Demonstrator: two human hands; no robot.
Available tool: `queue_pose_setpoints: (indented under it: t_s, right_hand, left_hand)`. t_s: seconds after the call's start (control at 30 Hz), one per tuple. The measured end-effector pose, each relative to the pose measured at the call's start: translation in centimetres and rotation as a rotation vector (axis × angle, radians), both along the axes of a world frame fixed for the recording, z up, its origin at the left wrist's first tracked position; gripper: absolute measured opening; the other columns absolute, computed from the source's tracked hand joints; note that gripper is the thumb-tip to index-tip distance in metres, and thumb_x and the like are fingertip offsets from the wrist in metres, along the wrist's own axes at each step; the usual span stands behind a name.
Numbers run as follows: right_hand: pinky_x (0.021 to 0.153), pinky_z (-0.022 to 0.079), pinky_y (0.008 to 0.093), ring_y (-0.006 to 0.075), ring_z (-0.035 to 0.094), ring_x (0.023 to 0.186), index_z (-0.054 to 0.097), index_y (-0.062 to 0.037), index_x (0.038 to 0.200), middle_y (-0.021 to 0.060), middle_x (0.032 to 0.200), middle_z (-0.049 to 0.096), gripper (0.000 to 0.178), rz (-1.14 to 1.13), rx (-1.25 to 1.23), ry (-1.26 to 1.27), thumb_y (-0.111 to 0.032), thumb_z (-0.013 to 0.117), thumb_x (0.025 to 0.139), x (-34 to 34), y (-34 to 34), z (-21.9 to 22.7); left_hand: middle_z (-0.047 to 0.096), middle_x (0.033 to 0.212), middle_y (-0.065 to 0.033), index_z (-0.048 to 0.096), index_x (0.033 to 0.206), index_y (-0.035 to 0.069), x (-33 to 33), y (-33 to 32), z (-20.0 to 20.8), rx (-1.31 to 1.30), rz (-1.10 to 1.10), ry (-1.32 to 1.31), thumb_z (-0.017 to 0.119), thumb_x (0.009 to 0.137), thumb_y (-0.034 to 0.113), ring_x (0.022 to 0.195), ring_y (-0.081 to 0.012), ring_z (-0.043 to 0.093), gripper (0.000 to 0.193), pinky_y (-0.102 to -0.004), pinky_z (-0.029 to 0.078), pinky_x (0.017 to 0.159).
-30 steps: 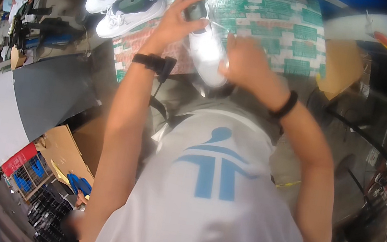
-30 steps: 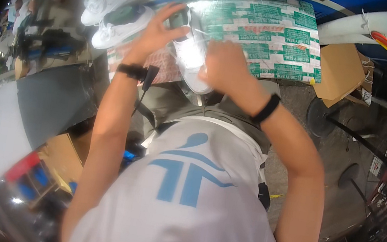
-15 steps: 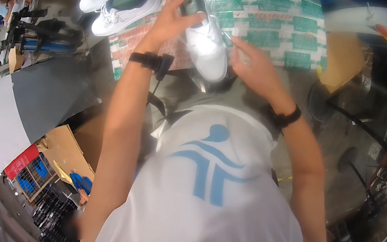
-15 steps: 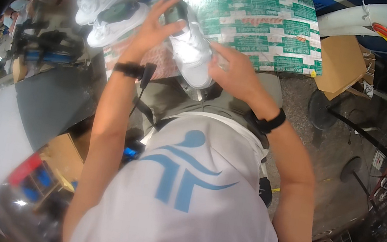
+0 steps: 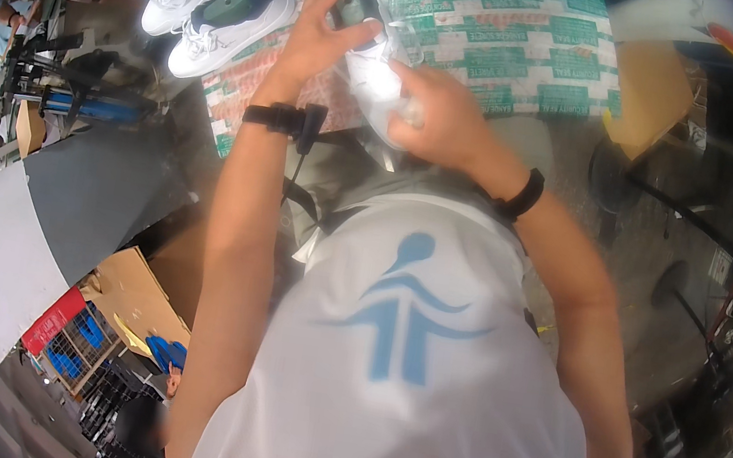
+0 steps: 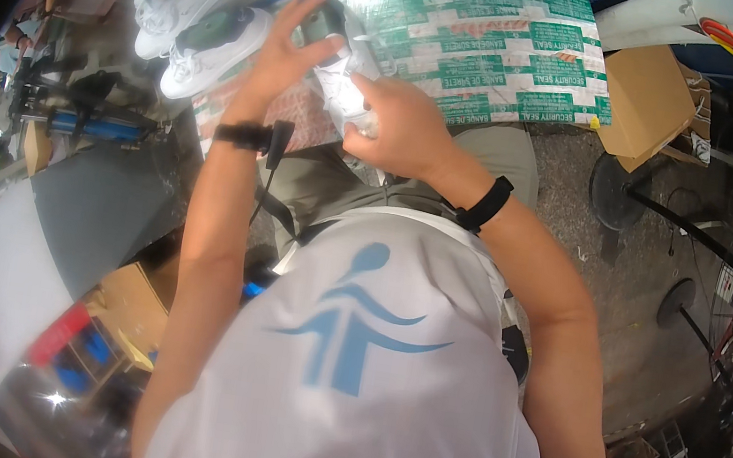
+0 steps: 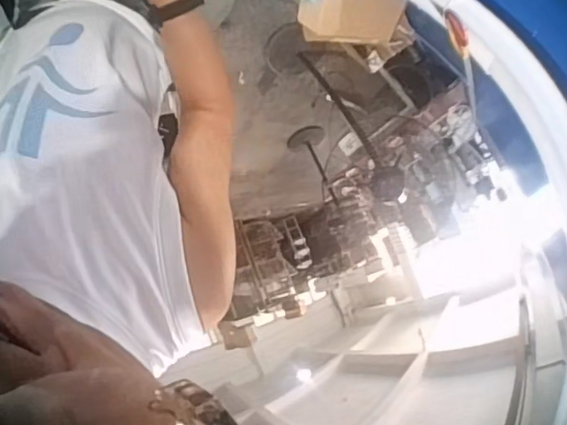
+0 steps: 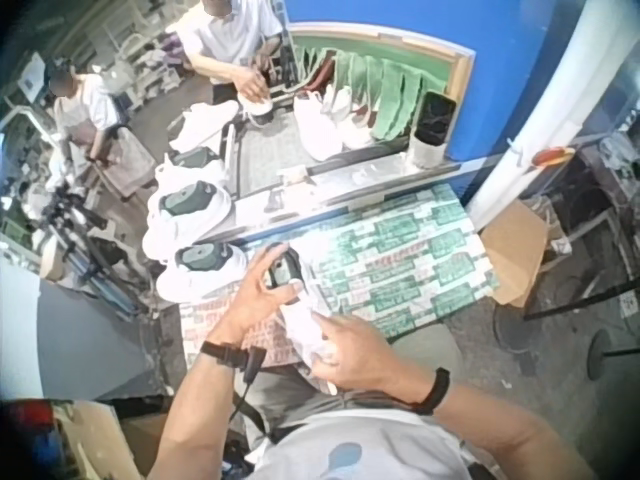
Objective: Apply adhesive or primer to the upper and sole of shoes during the manufacturing process.
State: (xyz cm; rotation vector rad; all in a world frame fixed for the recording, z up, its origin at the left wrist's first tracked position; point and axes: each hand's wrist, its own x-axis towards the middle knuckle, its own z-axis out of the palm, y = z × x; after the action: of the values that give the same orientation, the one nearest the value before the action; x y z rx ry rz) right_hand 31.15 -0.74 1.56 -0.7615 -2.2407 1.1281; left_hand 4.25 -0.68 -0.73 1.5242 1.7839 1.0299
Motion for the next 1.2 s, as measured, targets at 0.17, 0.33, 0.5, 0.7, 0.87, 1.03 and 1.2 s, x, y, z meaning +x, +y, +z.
queue_pose_setpoints:
  t_s: [0.17,0.33,0.5,0.7,0.87,1.03,1.2]
  right_hand:
    - [0.083,0.055,0.0503,0.0398,0.069,0.093,0.065,0.0007,0.148,0.0185,0.100,0.072,0.069,-0.048,0.000,0.069,-0.030,0.079,0.088,-0.1,0.8,-0.7]
    - [0.079,0.053,0.0513,0.0395,0.068,0.089,0.061,0.0026,0.148,0.0174,0.096,0.070,0.071,0.009,0.201,-0.008,-0.028,0.079,0.086,0.4,1.9,-0.7]
    - [0.081,0.054,0.0516,0.0402,0.069,0.089,0.057,0.0072,0.142,0.0176,0.095,0.070,0.072,0.080,0.335,-0.367,-0.030,0.081,0.085,3.1,-1.7,5.0]
    - [0.088,0.054,0.0511,0.0388,0.069,0.097,0.057,0.0067,0.148,0.0193,0.102,0.070,0.077,0.073,0.137,-0.415,-0.030,0.083,0.085,6.1,-2.4,7.0]
    - [0.086,0.052,0.0503,0.0371,0.066,0.096,0.058,0.0069,0.148,0.0170,0.101,0.068,0.078,0.072,0.287,-0.147,-0.028,0.084,0.083,1.2,-2.2,4.5]
    - [0.082,0.049,0.0496,0.0363,0.064,0.093,0.062,0.0072,0.145,0.0145,0.098,0.066,0.076,0.070,0.392,-0.148,-0.023,0.084,0.078,-2.4,-0.6,0.4]
    - [0.082,0.051,0.0509,0.0385,0.065,0.092,0.061,0.0079,0.146,0.0164,0.100,0.067,0.077,0.087,0.341,-0.117,-0.024,0.084,0.079,-3.6,-1.4,-0.4]
  left_hand:
    - [0.044,0.174,-0.0265,0.065,0.159,0.018,0.2,0.2,0.1,0.000,-0.007,0.001,0.094,0.087,0.036,0.164,-0.0406,0.038,0.080,-0.0523,0.033,0.133]
    - [0.039,0.177,-0.0218,0.067,0.157,0.022,0.0,0.4,-0.3,-0.015,0.006,-0.030,0.099,0.081,0.035,0.165,-0.0397,0.038,0.084,-0.0520,0.038,0.131]
    - [0.043,0.175,-0.0254,0.066,0.158,0.019,-0.5,-0.1,0.0,-0.003,-0.009,-0.009,0.094,0.085,0.040,0.164,-0.0411,0.037,0.082,-0.0528,0.032,0.133]
    - [0.041,0.176,-0.0254,0.065,0.159,0.020,-0.5,-0.1,-0.4,-0.006,-0.005,-0.063,0.095,0.085,0.040,0.166,-0.0417,0.034,0.082,-0.0537,0.032,0.134]
    - [0.033,0.180,-0.0241,0.065,0.159,0.022,-0.4,0.0,-0.5,-0.042,0.004,-0.145,0.096,0.086,0.038,0.168,-0.0422,0.029,0.081,-0.0548,0.034,0.133]
    - [0.035,0.179,-0.0242,0.064,0.160,0.025,-0.1,-0.1,-0.2,-0.057,0.006,-0.128,0.097,0.084,0.040,0.167,-0.0438,0.030,0.083,-0.0564,0.035,0.132]
    - [0.038,0.177,-0.0233,0.065,0.159,0.025,-0.9,0.2,-1.7,0.038,-0.011,-0.017,0.099,0.082,0.040,0.166,-0.0424,0.034,0.085,-0.0555,0.035,0.132]
